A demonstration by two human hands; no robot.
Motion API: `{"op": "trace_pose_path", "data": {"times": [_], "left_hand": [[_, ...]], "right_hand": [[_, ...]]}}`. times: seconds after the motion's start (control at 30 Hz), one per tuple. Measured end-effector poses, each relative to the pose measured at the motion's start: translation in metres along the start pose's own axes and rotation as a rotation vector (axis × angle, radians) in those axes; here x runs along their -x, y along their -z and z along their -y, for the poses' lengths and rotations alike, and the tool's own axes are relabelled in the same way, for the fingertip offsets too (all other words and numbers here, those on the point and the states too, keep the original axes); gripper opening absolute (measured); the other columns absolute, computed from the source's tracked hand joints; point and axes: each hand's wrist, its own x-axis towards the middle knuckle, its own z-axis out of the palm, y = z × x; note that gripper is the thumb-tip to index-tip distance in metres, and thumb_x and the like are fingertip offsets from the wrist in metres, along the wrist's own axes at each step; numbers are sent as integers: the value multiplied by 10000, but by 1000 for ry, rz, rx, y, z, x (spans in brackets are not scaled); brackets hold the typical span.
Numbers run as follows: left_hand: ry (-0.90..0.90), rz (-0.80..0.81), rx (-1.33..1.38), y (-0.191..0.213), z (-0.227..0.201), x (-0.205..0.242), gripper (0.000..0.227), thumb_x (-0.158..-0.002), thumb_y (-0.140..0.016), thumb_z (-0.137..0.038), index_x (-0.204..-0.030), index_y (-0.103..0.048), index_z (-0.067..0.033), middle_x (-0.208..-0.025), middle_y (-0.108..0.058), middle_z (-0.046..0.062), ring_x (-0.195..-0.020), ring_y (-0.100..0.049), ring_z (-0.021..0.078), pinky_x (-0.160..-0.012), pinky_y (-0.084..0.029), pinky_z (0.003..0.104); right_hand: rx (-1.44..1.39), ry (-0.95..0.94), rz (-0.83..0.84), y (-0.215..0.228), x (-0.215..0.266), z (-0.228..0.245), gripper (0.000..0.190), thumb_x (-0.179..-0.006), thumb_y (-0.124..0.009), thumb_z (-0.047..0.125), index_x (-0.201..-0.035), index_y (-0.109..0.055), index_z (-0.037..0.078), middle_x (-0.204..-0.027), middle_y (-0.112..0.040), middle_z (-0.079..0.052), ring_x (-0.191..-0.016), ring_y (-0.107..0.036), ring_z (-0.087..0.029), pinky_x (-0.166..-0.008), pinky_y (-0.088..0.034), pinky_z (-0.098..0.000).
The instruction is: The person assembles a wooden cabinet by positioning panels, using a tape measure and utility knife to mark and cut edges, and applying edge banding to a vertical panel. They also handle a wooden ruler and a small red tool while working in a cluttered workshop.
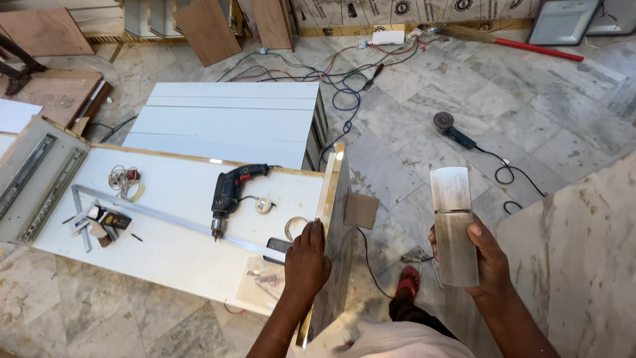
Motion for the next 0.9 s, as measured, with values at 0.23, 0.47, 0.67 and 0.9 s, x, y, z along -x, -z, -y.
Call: {"op": "trace_pose_path", "data": {"times": [0.23,0.47,0.67,0.9], "left_hand": [[29,-137,-80,-8,-14,-91,825,-720,-683,-75,-1487,-393,10,-1435,-525,217,-1210,-593,365,-903,-539,486],[50,-182,-48,-9,-27,-179,764,-762,-676,-94,-1476,-420,3,-1433,-549,190,-1207,-602,358,-882,-552,471],[-27,-256,-83,-11,-30,-236,657,-688,-750,-162,-1295,-541,-22,-1275,-606,170,-1112,-613,354,-821,-546,462],[-30,-161,-156,-15,-20,-280,162,-773,-719,-166,-905,-692,-77,-887,-651,74,-937,-624,280,-753,-536,424]], "right_hand": [[-82,-33,119,21,-127,60,613,-981,-649,436,-1338,-551,-53,-1014,-673,-238,-835,-676,-279,-716,-570,-376],[-146,-6,132,43,-198,95,617,-999,-660,415,-1347,-560,-85,-1037,-680,-252,-876,-688,-301,-742,-567,-390],[-115,-3,122,68,-240,116,622,-1013,-674,427,-1337,-557,-92,-1023,-679,-265,-884,-690,-307,-755,-567,-398],[-11,25,74,96,-290,123,631,-1002,-690,401,-1391,-543,-74,-1043,-663,-258,-892,-698,-297,-740,-573,-386]]}}
